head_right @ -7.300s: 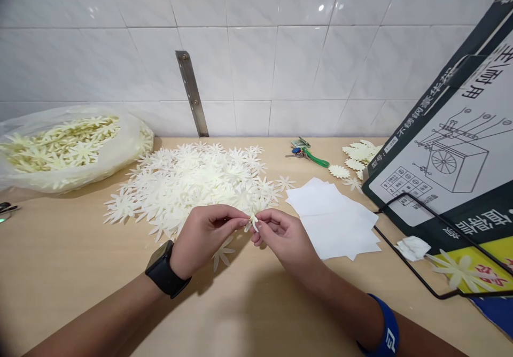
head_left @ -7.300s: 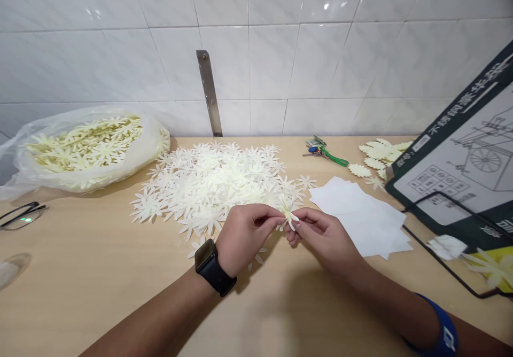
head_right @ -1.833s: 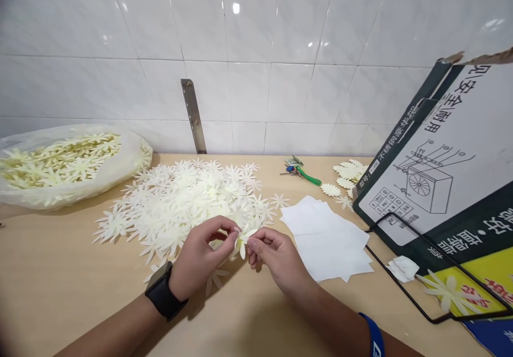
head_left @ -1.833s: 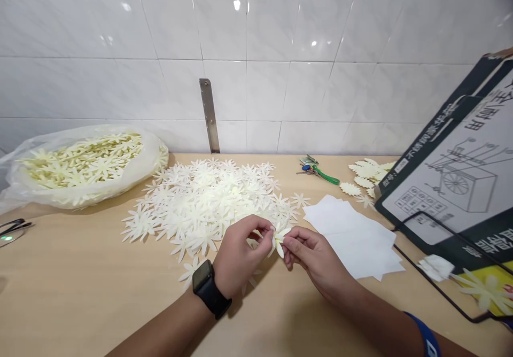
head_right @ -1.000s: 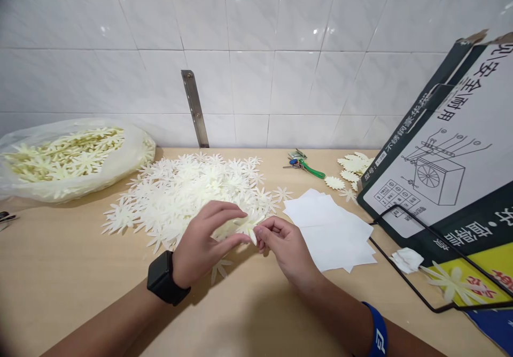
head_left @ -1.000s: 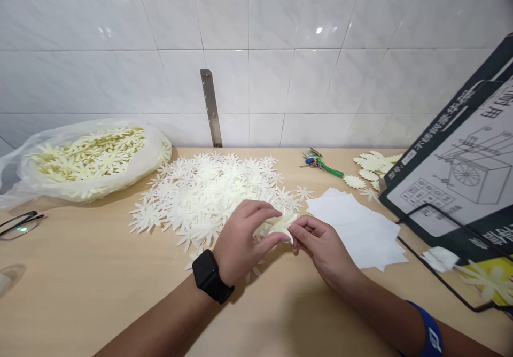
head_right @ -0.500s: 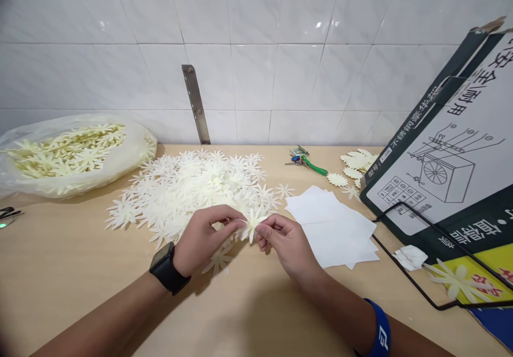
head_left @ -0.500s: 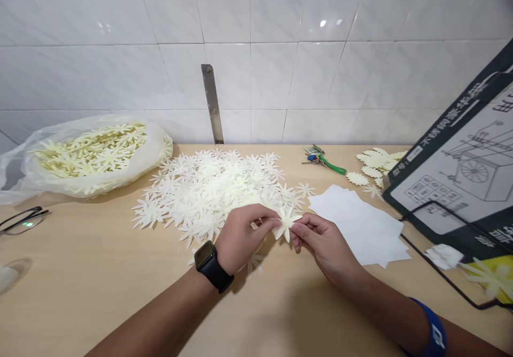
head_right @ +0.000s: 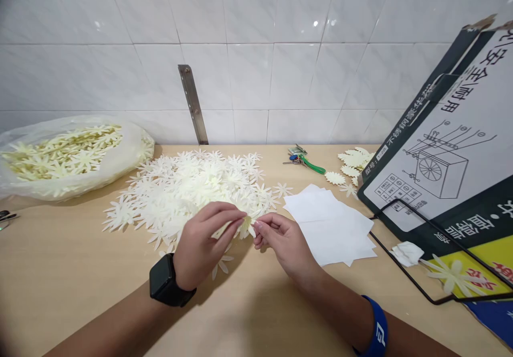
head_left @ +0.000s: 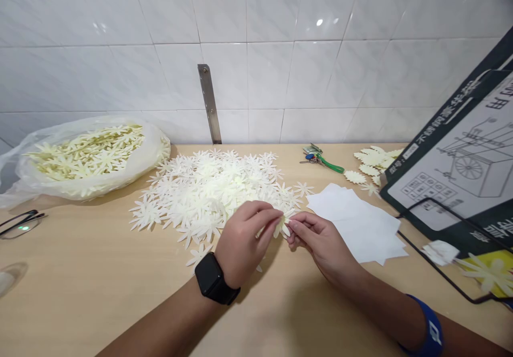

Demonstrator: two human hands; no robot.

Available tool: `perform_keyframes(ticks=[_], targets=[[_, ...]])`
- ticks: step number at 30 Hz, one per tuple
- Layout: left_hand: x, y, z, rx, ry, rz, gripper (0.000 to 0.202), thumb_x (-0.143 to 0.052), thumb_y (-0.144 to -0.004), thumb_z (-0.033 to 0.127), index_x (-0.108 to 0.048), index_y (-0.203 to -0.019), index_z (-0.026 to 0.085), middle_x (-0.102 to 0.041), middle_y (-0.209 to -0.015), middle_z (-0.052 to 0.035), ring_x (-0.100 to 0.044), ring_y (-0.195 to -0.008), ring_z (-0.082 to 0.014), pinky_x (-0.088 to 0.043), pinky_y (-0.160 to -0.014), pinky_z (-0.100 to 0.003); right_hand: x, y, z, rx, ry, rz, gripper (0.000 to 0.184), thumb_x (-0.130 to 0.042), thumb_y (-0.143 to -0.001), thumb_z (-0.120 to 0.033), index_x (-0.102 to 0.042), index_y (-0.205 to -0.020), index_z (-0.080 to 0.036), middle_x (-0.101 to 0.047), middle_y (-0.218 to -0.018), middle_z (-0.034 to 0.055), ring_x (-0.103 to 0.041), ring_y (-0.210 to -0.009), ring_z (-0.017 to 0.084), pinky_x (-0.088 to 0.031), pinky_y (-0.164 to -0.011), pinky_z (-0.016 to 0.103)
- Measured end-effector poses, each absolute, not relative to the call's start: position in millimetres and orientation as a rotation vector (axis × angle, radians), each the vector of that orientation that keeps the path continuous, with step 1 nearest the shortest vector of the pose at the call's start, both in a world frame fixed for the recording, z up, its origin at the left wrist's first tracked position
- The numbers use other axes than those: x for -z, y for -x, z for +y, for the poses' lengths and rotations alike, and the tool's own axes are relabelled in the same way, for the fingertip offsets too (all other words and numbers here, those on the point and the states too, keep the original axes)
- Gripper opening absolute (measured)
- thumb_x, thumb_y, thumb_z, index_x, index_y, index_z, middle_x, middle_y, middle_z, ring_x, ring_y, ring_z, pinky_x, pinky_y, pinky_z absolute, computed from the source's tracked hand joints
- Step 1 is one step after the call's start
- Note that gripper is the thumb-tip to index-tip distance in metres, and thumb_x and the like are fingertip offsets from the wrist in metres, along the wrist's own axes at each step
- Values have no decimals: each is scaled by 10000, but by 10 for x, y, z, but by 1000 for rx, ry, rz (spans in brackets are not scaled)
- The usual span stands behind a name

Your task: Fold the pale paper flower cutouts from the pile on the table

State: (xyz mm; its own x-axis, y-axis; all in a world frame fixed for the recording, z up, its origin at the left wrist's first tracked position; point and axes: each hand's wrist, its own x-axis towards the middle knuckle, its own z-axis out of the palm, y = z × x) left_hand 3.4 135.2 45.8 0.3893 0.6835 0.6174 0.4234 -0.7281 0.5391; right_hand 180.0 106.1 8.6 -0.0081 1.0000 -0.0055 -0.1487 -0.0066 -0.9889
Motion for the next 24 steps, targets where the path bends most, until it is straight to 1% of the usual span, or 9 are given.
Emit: perform_keyframes(ticks=[4, 10, 14, 19, 24], targets=[[-419, -102, 1309, -1098, -2181, 942, 170, -581, -876, 187, -738, -936, 210, -725, -932, -59, -669, -845, -173, -528, -774, -276, -96, -1795, 1056, -1278, 1075, -1136, 222, -706, -814, -405, -694, -757, -191, -623, -648, 11, -570, -630, 151, -469, -593, 287], [-432, -72, 1377, -1063, -1969, 889, 122, -643, -836, 222, -763, -815, 226, -740, -816, -43, -669, -771, -175, -518, -712, -272, -91, -1805, 1042, -1317, 1043, -1123, 213, -747, -779, -384, -687, -711, -192, -637, -602, 2, -579, -591, 148, -456, -577, 290], [-436, -65, 1385, -1104, -1957, 837, 130, -647, -833, 209, -773, -803, 229, -745, -816, -40, -672, -763, -165, -519, -730, -267, -92, -1806, 1035, -1337, 1010, -1108, 210, -749, -778, -382, -688, -718, -190, -653, -603, 6, -591, -585, 151, -471, -592, 303], [-428, -73, 1378, -1102, -1880, 858, 125, -651, -824, 211, -770, -788, 217, -741, -795, -39, -662, -748, -163, -511, -717, -261, -99, -1794, 1037, -1351, 980, -1109, 208, -747, -778, -385, -689, -722, -193, -658, -613, 9, -595, -586, 155, -482, -592, 312], [-452, -98, 1362, -1042, -1732, 938, 141, -614, -830, 256, -714, -777, 173, -705, -797, -49, -626, -731, -156, -488, -674, -244, -97, -1803, 1036, -1324, 1007, -1143, 217, -703, -815, -401, -682, -766, -191, -646, -663, 20, -598, -633, 167, -491, -604, 312]])
